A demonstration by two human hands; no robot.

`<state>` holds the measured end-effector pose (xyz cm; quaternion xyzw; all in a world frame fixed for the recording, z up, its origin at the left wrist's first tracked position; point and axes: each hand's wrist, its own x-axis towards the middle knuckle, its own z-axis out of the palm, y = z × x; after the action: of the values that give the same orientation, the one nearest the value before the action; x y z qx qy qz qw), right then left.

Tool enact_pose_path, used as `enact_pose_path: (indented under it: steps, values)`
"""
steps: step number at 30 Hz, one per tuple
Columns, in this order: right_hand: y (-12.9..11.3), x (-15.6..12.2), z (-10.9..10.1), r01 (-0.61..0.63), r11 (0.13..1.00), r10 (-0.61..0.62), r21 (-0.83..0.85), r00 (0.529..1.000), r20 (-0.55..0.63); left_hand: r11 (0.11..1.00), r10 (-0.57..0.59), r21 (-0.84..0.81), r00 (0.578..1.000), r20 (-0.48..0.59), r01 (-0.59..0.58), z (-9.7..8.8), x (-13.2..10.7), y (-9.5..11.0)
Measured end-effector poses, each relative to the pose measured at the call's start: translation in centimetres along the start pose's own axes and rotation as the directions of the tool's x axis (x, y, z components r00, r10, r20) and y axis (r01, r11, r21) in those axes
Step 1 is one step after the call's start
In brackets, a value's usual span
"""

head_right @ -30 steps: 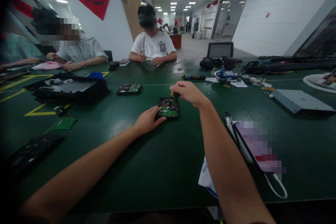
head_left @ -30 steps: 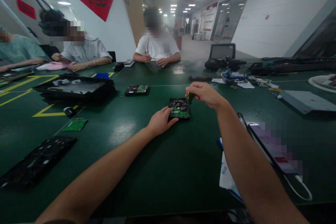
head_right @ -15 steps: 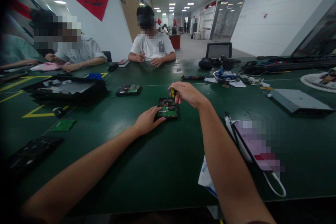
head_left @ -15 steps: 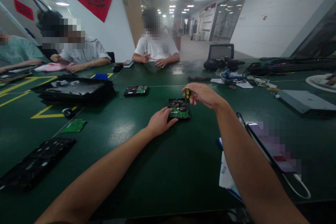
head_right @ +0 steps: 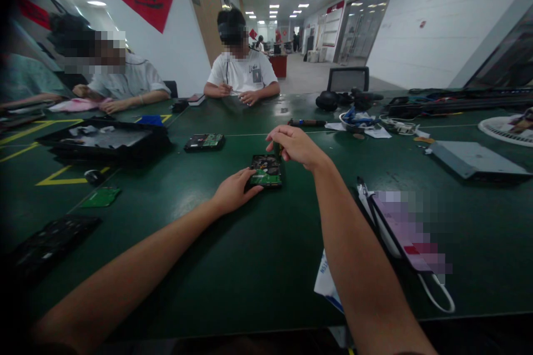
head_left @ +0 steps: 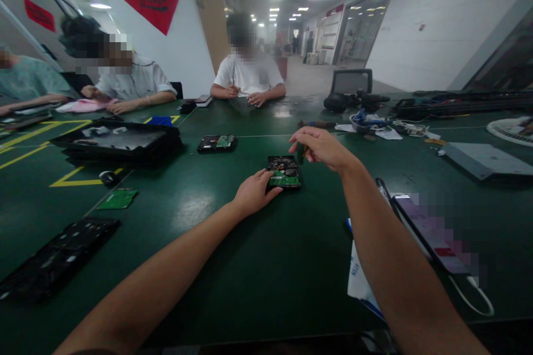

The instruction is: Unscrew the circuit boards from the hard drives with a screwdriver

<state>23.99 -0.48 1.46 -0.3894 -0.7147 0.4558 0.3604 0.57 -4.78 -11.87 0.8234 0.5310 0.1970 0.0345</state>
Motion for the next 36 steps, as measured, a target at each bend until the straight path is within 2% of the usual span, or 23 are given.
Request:
enact_pose_path:
  steps: [4,12,17,24,31,36]
  values:
    - [0.1,-0.1,0.0,0.013,1.000,-0.013,0.004,0.998,0.063,1.000,-0.020,0.001,1.000,0.006,0.020,0.0,-0.1,0.0]
    - [0.6,0.0,-0.6,0.013,0.997,-0.018,-0.073,0.998,-0.059,0.999,-0.029,-0.016,1.000,0.009,0.029,-0.1,-0.1,0.1]
    - [0.6,-0.2,-0.7,0.013,0.998,-0.012,-0.057,1.000,0.012,1.000,-0.015,-0.008,1.000,0.010,0.015,-0.2,0.0,0.3]
    - [0.2,-0.5,-1.0,-0.047,0.999,0.045,0.026,0.996,0.077,1.000,-0.018,0.015,1.000,0.009,0.018,-0.1,-0.1,0.3]
    - [-0.4,-0.7,-0.8,-0.006,0.999,0.007,-0.044,0.999,0.033,1.000,-0.023,0.004,1.000,0.004,0.023,-0.3,-0.2,0.4]
    - [-0.8,-0.7,-0.4,0.003,1.000,-0.001,-0.022,0.996,0.089,1.000,-0.021,0.006,1.000,0.001,0.021,-0.4,-0.2,0.6]
